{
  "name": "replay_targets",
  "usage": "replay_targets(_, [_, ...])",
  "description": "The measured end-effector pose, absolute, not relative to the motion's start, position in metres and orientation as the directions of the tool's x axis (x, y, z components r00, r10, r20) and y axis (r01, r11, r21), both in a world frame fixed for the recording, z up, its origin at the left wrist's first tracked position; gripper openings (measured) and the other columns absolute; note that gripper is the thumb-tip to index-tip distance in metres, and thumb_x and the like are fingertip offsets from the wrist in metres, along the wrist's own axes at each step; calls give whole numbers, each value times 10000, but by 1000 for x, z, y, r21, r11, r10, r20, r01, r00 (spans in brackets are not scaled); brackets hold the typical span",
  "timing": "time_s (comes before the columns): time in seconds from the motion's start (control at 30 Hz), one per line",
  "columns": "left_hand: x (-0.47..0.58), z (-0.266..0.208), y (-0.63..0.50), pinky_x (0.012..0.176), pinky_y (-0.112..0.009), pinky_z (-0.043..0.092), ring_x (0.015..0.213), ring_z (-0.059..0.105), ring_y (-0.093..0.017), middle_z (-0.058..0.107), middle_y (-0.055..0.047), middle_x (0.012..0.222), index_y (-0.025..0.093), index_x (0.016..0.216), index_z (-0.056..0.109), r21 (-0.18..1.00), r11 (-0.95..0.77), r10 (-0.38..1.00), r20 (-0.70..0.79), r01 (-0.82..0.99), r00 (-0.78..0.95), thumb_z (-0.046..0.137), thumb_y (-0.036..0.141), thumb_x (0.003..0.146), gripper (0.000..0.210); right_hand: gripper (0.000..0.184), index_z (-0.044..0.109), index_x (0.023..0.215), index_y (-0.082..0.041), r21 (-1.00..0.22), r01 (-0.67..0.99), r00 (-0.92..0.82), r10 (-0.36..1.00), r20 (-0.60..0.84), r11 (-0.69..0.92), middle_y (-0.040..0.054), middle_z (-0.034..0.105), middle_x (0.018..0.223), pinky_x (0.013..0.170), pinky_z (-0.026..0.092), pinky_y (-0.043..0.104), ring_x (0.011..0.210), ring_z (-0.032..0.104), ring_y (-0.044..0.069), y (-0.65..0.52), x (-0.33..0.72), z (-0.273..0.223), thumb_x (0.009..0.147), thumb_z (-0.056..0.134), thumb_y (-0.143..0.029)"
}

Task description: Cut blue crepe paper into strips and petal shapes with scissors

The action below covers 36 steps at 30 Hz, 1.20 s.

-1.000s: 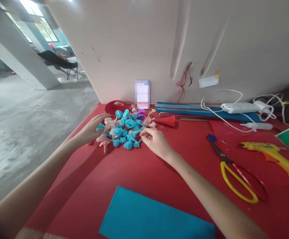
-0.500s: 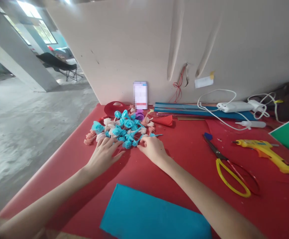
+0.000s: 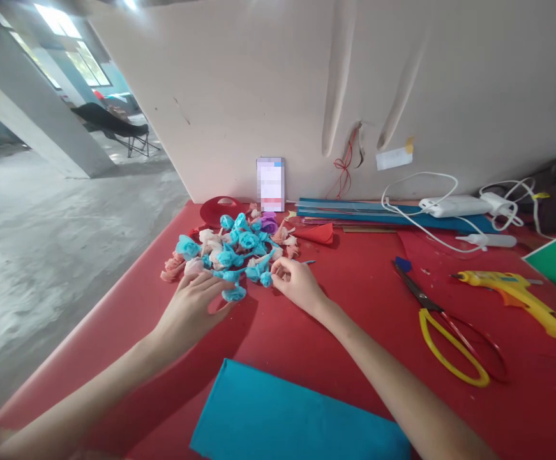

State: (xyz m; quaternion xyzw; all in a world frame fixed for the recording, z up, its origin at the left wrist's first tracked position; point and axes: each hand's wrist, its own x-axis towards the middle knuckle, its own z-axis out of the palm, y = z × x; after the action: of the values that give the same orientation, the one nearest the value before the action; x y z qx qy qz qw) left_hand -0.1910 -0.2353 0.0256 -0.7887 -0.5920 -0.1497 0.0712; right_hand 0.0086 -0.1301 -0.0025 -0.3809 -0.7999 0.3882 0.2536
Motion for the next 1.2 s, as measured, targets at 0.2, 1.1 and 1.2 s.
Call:
replay_targets(0.2, [-219, 69, -230, 788, -364, 431, 834, 616, -218, 699, -1, 887, 249, 942, 628, 235, -157, 909, 414, 959, 47, 561, 370, 833, 176, 63, 521, 823, -187, -873, 301, -583, 798, 151, 385, -23, 613, 678, 575, 482, 255, 630, 616, 131, -113, -6, 14, 822, 458, -179])
replay_targets(1.1, [-202, 15, -221, 773, -352, 412, 892, 589, -226, 675, -44, 984, 187, 1090, 626, -104, -365, 922, 100, 925, 375, 517, 67, 837, 301, 87, 619, 784, -226, -584, 618, -476, 841, 256, 527, 5, 693, 756, 556, 354, 251, 677, 607, 168, -108, 8, 12, 718, 576, -188])
replay_targets(1.2, [-198, 14, -212, 735, -344, 405, 880, 582, -231, 678, -40, 948, 194, 1064, 638, -108, -361, 922, 111, 926, 372, 580, 183, 857, 216, 127, 591, 840, -223, -626, 552, -464, 826, 320, 552, 3, 690, 803, 575, 380, 247, 708, 612, 169, -101, -2, 24, 715, 585, -203])
